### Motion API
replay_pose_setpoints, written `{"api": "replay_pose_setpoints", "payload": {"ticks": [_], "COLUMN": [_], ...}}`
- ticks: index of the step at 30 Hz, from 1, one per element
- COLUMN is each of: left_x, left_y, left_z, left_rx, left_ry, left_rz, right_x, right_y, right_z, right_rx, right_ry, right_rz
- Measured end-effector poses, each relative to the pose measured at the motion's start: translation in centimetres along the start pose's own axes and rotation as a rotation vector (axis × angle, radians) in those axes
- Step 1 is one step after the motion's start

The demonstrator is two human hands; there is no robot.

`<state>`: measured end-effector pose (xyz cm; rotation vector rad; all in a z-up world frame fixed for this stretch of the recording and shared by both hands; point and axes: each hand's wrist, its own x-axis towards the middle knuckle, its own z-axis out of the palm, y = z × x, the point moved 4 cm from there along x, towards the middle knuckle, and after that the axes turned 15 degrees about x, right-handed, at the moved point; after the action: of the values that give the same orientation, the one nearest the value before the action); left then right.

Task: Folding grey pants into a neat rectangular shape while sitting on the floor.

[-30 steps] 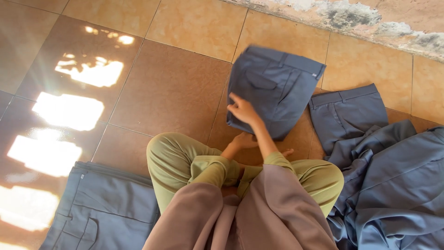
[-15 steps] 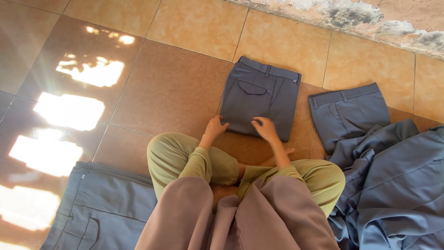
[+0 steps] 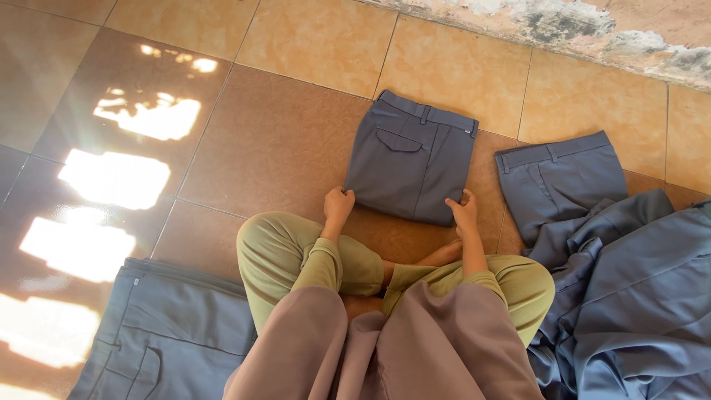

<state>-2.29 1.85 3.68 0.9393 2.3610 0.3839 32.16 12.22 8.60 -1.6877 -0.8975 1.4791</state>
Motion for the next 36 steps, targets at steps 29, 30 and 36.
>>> {"api": "replay_pose_setpoints", "payload": {"ticks": [29, 30, 36], "left_x": [-1.2, -0.9, 0.8], "left_y": [0.4, 0.2, -1.4], "left_z": [-0.3, 0.1, 3.0], "left_rx": [0.328, 0.325, 0.296], "left_ry": [0.077, 0.097, 0.056], "left_rz": [-0.023, -0.059, -0.050], "right_x": [2.0, 2.1, 7.3], "right_y": [3.4, 3.7, 9.3], "right_z": [-1.3, -1.3, -2.3], "right_rx": [0.276, 0.323, 0.216], "right_ry": [0.186, 0.209, 0.200], "right_rz": [0.225, 0.225, 0.108]}}
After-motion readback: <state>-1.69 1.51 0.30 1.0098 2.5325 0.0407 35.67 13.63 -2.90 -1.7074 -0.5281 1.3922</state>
